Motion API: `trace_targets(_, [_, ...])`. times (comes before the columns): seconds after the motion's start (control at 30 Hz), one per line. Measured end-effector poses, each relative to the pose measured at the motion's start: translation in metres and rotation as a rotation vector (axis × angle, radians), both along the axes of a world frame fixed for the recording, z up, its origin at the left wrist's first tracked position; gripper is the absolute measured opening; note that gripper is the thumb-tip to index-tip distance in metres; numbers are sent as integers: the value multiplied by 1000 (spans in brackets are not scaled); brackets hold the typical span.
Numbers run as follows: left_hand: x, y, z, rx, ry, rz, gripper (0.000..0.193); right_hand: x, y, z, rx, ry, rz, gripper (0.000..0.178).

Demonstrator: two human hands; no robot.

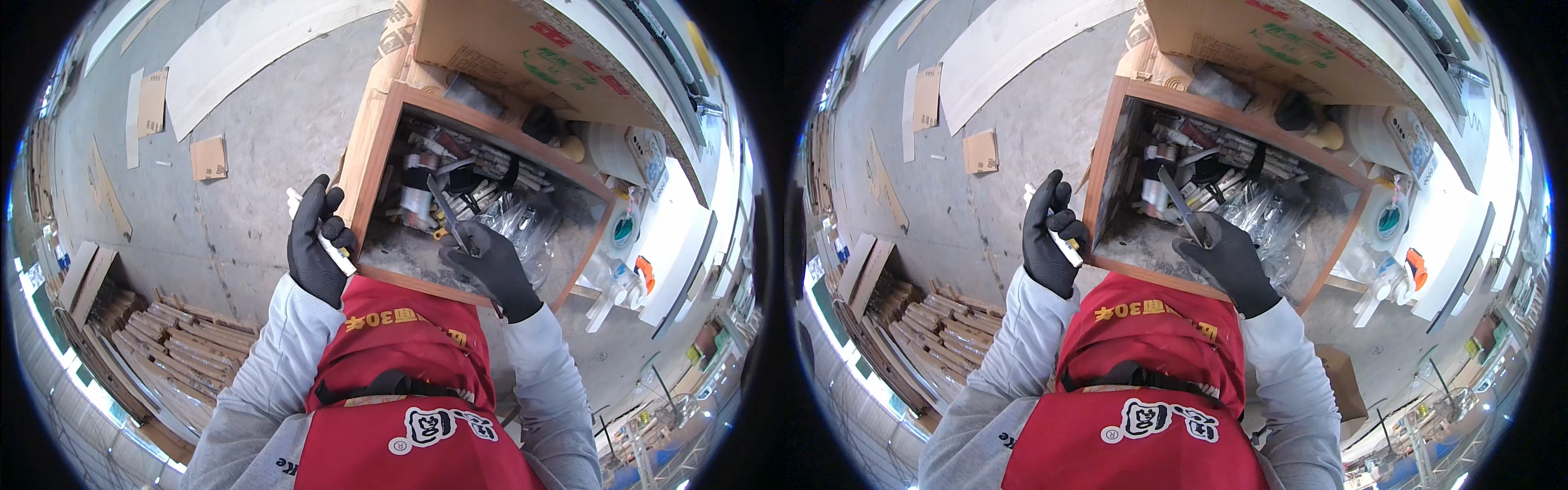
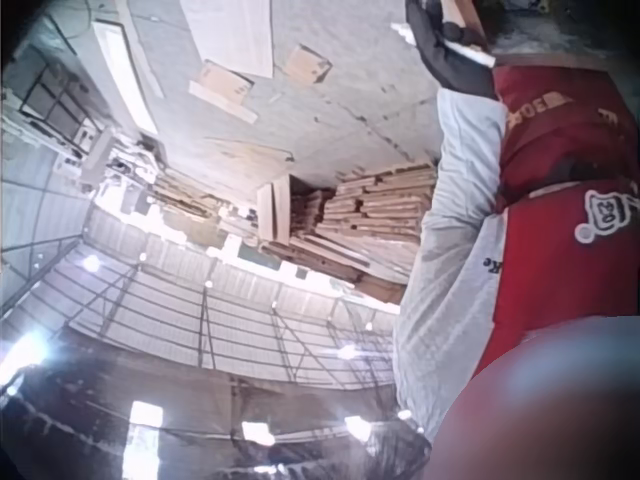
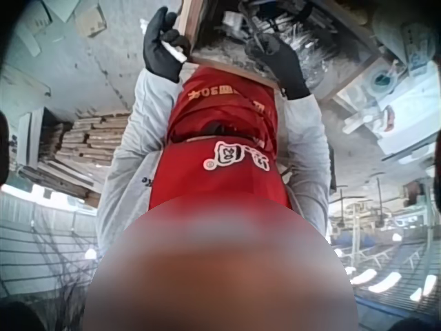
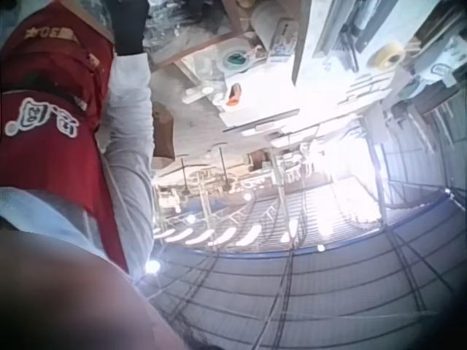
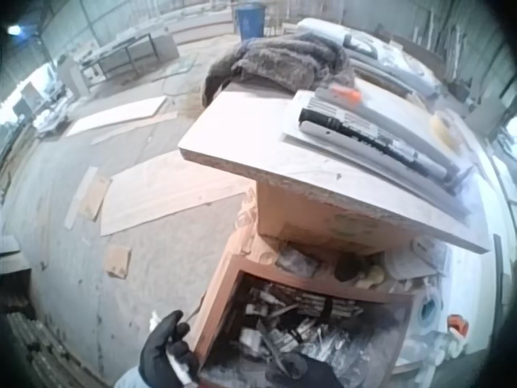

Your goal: The person wipes a white panel with a cloth, then retrieves small cylindrical plugs from a box and inserts them into pre-drilled holes on the panel. The person handles the plugs one at a time and places them into the holes.

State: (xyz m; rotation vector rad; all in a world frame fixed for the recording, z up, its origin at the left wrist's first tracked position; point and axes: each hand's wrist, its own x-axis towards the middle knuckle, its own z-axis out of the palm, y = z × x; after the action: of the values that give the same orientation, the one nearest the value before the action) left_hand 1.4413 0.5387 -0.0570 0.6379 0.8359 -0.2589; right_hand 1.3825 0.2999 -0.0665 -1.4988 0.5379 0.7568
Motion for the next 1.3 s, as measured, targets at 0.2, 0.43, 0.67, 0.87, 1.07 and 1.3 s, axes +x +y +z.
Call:
trace_targets(0.2, [1,0,1,13,12,-11,32,-1,-20,12,-240,-146,44,28])
trace_targets(0.43, [1,-1,1,22,5,-23,32,-4,-64,63,-285,-215,-437,32])
trace_targets(0.67, [2,-2,3,42,19,-9,31,-14,-99,78,-666,-391,-375,42])
trace_targets(0.87, [2,-2,3,58,0,-40,33,-37,-49,32,-911,-491,307,71])
trace_targets(1.07, [0,-4,5,67,-20,-47,34,-51,-53,-7,-980,-107,565,44])
trace_targets(1.3, [-1,-3,4,93,-26,-46,35,-36,-95,42,-637,-253,217,20])
